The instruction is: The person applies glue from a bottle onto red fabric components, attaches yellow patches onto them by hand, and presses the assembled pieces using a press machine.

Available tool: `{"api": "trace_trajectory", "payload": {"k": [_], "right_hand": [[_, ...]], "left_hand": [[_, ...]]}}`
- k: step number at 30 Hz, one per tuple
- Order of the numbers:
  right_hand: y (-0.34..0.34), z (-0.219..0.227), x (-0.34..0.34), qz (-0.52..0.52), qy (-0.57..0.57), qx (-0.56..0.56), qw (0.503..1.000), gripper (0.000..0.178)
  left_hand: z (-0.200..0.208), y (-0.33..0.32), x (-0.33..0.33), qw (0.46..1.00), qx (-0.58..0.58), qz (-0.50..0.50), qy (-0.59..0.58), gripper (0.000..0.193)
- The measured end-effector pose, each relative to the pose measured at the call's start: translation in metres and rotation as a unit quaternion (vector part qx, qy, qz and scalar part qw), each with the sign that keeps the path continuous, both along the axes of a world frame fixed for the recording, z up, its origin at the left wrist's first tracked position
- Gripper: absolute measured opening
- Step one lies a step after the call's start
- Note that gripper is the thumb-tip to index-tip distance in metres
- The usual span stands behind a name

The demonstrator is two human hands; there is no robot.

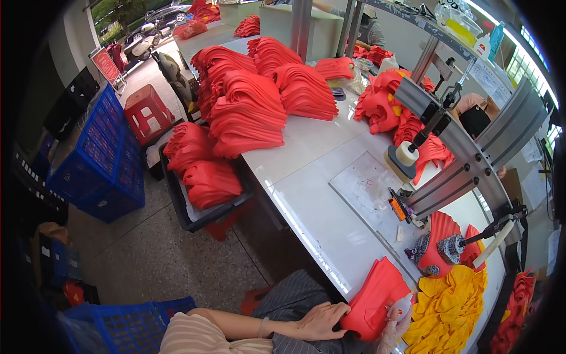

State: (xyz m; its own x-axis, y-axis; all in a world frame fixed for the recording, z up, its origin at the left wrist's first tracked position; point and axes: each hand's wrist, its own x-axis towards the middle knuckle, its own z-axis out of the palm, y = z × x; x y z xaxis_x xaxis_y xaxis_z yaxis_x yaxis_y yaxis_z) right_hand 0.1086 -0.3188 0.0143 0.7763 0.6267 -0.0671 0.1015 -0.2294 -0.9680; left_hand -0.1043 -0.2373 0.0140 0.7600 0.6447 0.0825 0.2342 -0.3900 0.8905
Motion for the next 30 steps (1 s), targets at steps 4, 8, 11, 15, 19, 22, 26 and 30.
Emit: {"api": "trace_trajectory", "payload": {"k": [4,8,11,15,19,22,26,30], "right_hand": [[0.0,-0.003,0.001,-0.002,0.002,0.013,1.0,0.052],[0.0,-0.004,0.001,0.007,0.004,0.027,1.0,0.052],[0.001,-0.001,0.0,-0.008,0.014,0.03,0.999,0.051],[-0.003,-0.007,0.005,0.01,0.005,0.025,1.0,0.051],[-0.003,-0.004,0.003,-0.017,0.028,0.055,0.998,0.051],[-0.005,-0.003,0.003,-0.008,0.028,0.069,0.997,0.05],[-0.007,0.002,0.004,0.009,-0.001,0.046,0.999,0.048],[-0.007,0.004,0.005,0.03,-0.011,0.065,0.997,0.047]], "left_hand": [[-0.004,-0.001,-0.001,0.999,0.039,0.008,-0.026,0.051],[-0.007,-0.005,0.0,0.999,0.023,-0.008,-0.041,0.051],[0.01,-0.002,0.002,0.983,-0.175,-0.037,-0.044,0.05],[0.008,-0.006,0.008,0.959,-0.268,-0.069,-0.066,0.05],[0.007,-0.002,0.015,0.978,-0.161,-0.073,-0.11,0.046],[0.006,0.004,0.023,0.92,-0.338,-0.13,-0.149,0.043],[-0.004,0.011,0.045,0.837,-0.491,-0.142,-0.196,0.051],[-0.019,0.014,0.058,0.85,-0.493,-0.165,-0.088,0.057]]}}
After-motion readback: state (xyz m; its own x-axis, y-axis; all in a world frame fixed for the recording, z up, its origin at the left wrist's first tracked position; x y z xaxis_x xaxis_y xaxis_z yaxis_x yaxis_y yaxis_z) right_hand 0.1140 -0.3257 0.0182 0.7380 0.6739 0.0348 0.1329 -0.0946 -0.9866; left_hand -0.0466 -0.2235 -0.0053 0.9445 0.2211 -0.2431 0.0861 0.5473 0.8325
